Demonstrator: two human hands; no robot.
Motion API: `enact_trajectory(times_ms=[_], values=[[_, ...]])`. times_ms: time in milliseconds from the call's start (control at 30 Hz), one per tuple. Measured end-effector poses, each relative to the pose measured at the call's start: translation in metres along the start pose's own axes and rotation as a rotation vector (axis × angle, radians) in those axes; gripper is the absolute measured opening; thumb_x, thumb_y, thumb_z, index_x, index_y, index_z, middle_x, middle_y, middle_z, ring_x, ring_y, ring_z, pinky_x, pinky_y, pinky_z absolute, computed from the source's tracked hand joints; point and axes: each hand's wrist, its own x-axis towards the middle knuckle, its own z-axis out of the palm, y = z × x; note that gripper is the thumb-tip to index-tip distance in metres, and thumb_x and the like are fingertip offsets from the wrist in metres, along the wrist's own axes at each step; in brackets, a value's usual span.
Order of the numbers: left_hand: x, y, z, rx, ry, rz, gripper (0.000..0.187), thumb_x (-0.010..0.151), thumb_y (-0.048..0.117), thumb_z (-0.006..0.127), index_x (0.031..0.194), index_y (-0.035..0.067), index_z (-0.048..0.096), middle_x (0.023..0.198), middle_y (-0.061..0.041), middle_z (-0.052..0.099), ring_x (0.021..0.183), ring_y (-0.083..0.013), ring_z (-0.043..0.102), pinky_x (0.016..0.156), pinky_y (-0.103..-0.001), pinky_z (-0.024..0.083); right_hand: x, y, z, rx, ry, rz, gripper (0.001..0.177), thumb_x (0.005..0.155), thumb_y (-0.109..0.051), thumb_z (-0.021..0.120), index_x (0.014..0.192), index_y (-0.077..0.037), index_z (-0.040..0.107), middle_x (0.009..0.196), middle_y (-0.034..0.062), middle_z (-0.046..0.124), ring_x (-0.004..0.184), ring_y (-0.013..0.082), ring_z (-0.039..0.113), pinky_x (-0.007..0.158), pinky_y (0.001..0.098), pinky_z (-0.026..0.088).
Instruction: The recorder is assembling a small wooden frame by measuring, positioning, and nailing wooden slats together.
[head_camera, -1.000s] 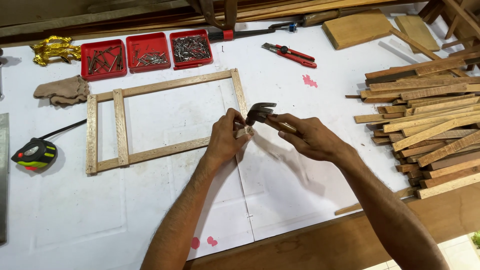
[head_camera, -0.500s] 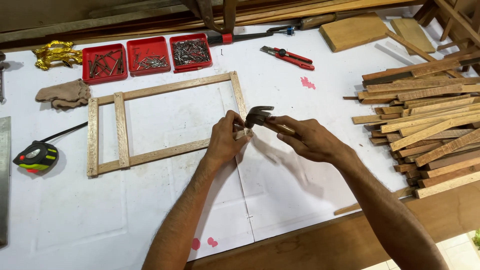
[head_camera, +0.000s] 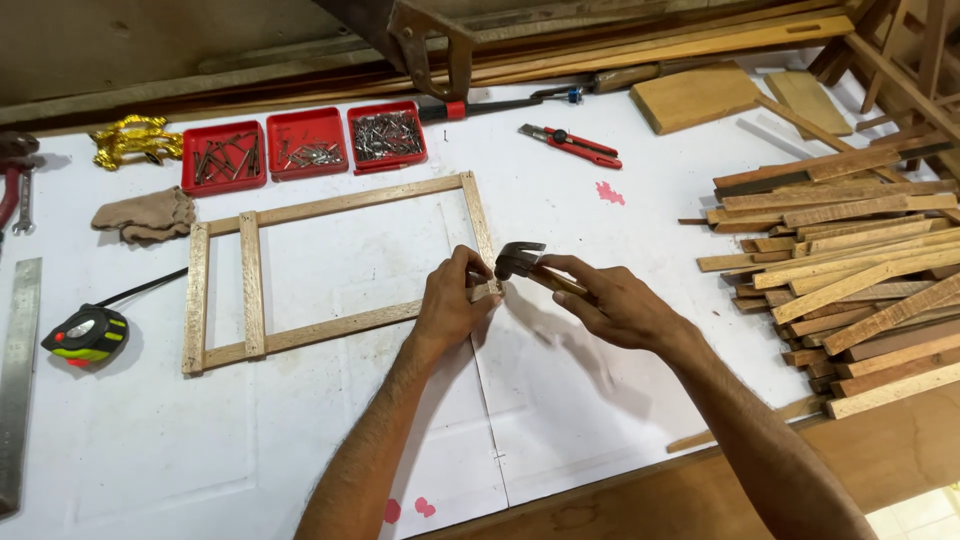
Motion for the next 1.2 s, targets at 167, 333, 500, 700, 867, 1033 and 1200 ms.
enact_trajectory(times_ms=[167, 333, 500, 700, 867, 1033, 1200], values=[[0.000, 0.000, 0.001, -0.018, -0.008, -0.006, 0.046, 0.081, 0.012, 0.084, 0.114, 0.007, 0.051, 0.111, -0.014, 0.067, 0.104, -0.0254, 0.072, 0.091, -0.037, 0.062, 0.011, 0.017, 0.017, -0.080, 0.202, 0.169, 0.040, 0.099, -0.031, 0.061, 0.134, -0.014, 0.055, 0.079, 0.0118, 0.069, 0.069, 0.0265, 0.067, 0.066, 0.0473, 0.055], [-0.007, 0.003, 0.004, 0.062, 0.046, 0.048, 0.046, 0.081, 0.014, 0.085, 0.114, 0.007, 0.054, 0.107, -0.013, 0.063, 0.100, -0.0251, 0.071, 0.086, -0.037, 0.062, 0.019, 0.041, 0.042, -0.125, 0.426, 0.177, 0.039, 0.095, -0.027, 0.065, 0.128, -0.007, 0.057, 0.101, 0.0137, 0.063, 0.087, 0.0268, 0.064, 0.071, 0.0454, 0.055], [-0.013, 0.011, 0.003, 0.087, 0.093, 0.071, 0.037, 0.082, 0.016, 0.084, 0.108, 0.007, 0.059, 0.102, -0.010, 0.062, 0.089, -0.0210, 0.069, 0.079, -0.034, 0.062, 0.016, 0.048, 0.051, -0.153, 0.453, 0.217, 0.038, 0.097, -0.025, 0.065, 0.129, -0.006, 0.059, 0.106, 0.0150, 0.060, 0.099, 0.0285, 0.058, 0.081, 0.0467, 0.053], [-0.009, 0.000, 0.001, 0.148, 0.108, 0.204, 0.036, 0.081, 0.016, 0.083, 0.108, 0.006, 0.062, 0.104, -0.010, 0.066, 0.098, -0.0241, 0.063, 0.082, -0.037, 0.059, 0.023, 0.040, 0.048, -0.188, 0.562, 0.113, 0.045, 0.087, -0.023, 0.075, 0.127, -0.005, 0.064, 0.112, 0.0178, 0.057, 0.102, 0.0297, 0.054, 0.077, 0.0462, 0.052], [-0.019, 0.006, -0.039, 0.273, 0.216, 0.320, 0.035, 0.080, 0.017, 0.084, 0.107, 0.007, 0.065, 0.106, -0.009, 0.069, 0.101, -0.0278, 0.062, 0.087, -0.042, 0.054, 0.041, 0.009, 0.051, -0.067, 0.628, -0.145, 0.039, 0.087, -0.022, 0.078, 0.120, -0.003, 0.067, 0.111, 0.0178, 0.060, 0.104, 0.0292, 0.058, 0.082, 0.0420, 0.055], [-0.046, 0.005, -0.104, 0.388, 0.342, 0.339, 0.032, 0.080, 0.017, 0.084, 0.105, 0.007, 0.066, 0.104, -0.009, 0.070, 0.099, -0.0294, 0.061, 0.086, -0.044, 0.052, 0.063, -0.063, 0.052, -0.026, 0.530, -0.267, 0.039, 0.087, -0.026, 0.080, 0.118, -0.005, 0.069, 0.105, 0.0161, 0.063, 0.100, 0.0267, 0.062, 0.076, 0.0401, 0.056], [-0.094, -0.021, -0.177, 0.456, 0.494, 0.294, 0.028, 0.082, 0.015, 0.083, 0.103, 0.006, 0.066, 0.104, -0.010, 0.069, 0.100, -0.0320, 0.062, 0.087, -0.045, 0.052, 0.092, -0.128, 0.081, 0.018, 0.416, -0.417, 0.031, 0.089, -0.029, 0.079, 0.111, -0.008, 0.074, 0.096, 0.0116, 0.070, 0.086, 0.0240, 0.066, 0.073, 0.0382, 0.056]])
